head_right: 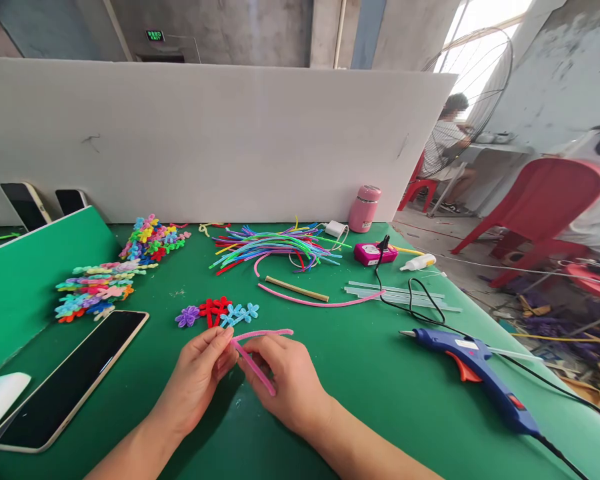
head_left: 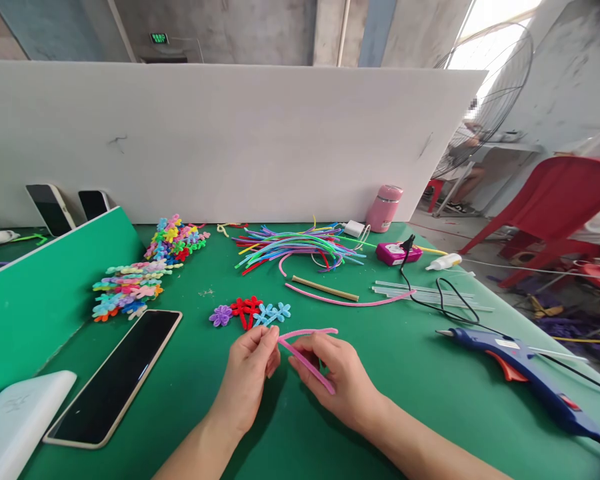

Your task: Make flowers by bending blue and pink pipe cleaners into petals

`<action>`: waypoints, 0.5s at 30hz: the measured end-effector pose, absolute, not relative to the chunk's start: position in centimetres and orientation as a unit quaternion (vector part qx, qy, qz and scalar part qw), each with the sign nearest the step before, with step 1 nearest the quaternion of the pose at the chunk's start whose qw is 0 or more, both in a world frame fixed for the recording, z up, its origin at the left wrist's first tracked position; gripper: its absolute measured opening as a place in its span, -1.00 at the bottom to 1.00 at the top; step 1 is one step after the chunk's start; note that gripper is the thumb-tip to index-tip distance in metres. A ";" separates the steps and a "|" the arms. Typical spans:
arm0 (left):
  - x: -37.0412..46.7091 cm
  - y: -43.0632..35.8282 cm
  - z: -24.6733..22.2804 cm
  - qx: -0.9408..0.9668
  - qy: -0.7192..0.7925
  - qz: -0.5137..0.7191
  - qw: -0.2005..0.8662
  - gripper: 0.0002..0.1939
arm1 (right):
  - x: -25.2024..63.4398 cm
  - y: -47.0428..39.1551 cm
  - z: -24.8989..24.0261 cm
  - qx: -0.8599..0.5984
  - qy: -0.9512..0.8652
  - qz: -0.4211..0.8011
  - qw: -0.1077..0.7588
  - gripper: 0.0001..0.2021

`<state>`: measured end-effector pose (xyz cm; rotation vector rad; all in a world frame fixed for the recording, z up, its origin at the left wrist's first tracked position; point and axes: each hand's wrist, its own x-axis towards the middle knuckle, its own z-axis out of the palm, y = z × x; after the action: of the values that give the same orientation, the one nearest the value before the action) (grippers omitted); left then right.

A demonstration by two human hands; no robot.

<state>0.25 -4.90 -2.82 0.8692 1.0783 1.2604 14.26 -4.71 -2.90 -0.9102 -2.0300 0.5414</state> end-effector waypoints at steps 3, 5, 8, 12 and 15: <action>0.2 -4.9 -2.9 0.385 0.485 0.539 0.571 -0.65 | 14.4 -4.6 -2.8 -0.340 -0.827 0.145 0.422 -0.90; 0.2 -4.9 -3.0 0.388 0.493 0.535 0.566 -0.66 | 14.4 -4.5 -2.6 -0.328 -0.837 0.111 0.424 -0.89; 0.3 -5.0 -3.0 0.394 0.496 0.524 0.569 -0.65 | 14.6 -4.5 -2.3 -0.335 -0.842 0.058 0.419 -0.89; 0.5 -5.2 -2.7 0.372 0.469 0.511 0.616 -0.64 | 14.8 -4.5 -2.2 -0.384 -0.833 0.010 0.399 -0.88; 0.7 -5.3 -2.4 0.344 0.438 0.500 0.663 -0.62 | 15.0 -4.3 -2.3 -0.398 -0.835 0.009 0.380 -0.87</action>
<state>0.69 -5.28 -2.45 0.7787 0.9907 1.1302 14.97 -4.31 -2.34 -1.0172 -2.1307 0.0218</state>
